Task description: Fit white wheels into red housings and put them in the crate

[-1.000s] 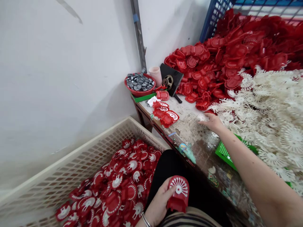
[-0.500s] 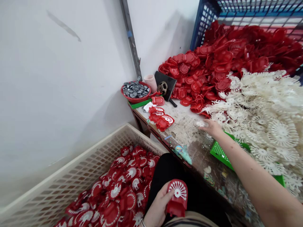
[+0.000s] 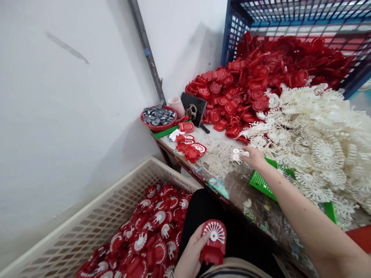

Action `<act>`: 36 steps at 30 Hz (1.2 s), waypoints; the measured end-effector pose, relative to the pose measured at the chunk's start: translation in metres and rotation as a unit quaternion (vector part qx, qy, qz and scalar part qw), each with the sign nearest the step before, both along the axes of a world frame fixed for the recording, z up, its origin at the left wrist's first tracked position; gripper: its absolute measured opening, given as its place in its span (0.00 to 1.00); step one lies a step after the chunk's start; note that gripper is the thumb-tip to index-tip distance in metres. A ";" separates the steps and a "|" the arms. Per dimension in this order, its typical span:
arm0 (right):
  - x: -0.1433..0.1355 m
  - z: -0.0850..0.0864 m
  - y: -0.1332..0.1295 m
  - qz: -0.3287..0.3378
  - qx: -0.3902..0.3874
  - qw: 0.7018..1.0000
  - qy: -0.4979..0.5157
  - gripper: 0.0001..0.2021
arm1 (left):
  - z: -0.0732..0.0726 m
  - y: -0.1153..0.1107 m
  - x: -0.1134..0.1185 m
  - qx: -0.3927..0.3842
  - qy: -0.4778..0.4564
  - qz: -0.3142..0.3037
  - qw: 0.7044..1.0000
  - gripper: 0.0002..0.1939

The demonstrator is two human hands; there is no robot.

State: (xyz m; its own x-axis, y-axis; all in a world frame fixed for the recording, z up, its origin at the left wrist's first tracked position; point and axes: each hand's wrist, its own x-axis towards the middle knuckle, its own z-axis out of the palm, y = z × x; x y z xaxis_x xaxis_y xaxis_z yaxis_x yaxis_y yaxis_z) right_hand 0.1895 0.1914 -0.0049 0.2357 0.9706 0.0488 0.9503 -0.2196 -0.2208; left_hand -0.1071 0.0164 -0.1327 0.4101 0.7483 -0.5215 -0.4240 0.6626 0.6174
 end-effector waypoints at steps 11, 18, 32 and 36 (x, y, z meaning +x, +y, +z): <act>-0.018 0.004 -0.009 -0.009 -0.028 0.998 -0.047 0.27 | 0.005 -0.002 0.000 -0.002 -0.014 0.005 1.000 0.22; -0.030 -0.005 -0.008 -0.011 -0.028 0.998 -0.061 0.12 | 0.003 -0.003 -0.002 0.004 -0.006 -0.006 1.000 0.21; -0.021 0.000 -0.010 0.006 -0.039 0.996 -0.076 0.23 | -0.002 -0.001 -0.001 -0.008 -0.036 0.003 0.999 0.20; -0.027 -0.001 -0.010 0.009 -0.053 0.995 -0.080 0.16 | -0.003 -0.001 -0.001 -0.011 -0.025 0.003 1.000 0.20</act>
State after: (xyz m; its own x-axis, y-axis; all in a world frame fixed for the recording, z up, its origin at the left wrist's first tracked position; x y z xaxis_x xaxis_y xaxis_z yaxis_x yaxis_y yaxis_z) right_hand 0.1622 0.1814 -0.0057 0.2158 0.9763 -0.0190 0.9753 -0.2165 -0.0436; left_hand -0.1080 0.0157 -0.1362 0.4309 0.7399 -0.5166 -0.4579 0.6726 0.5813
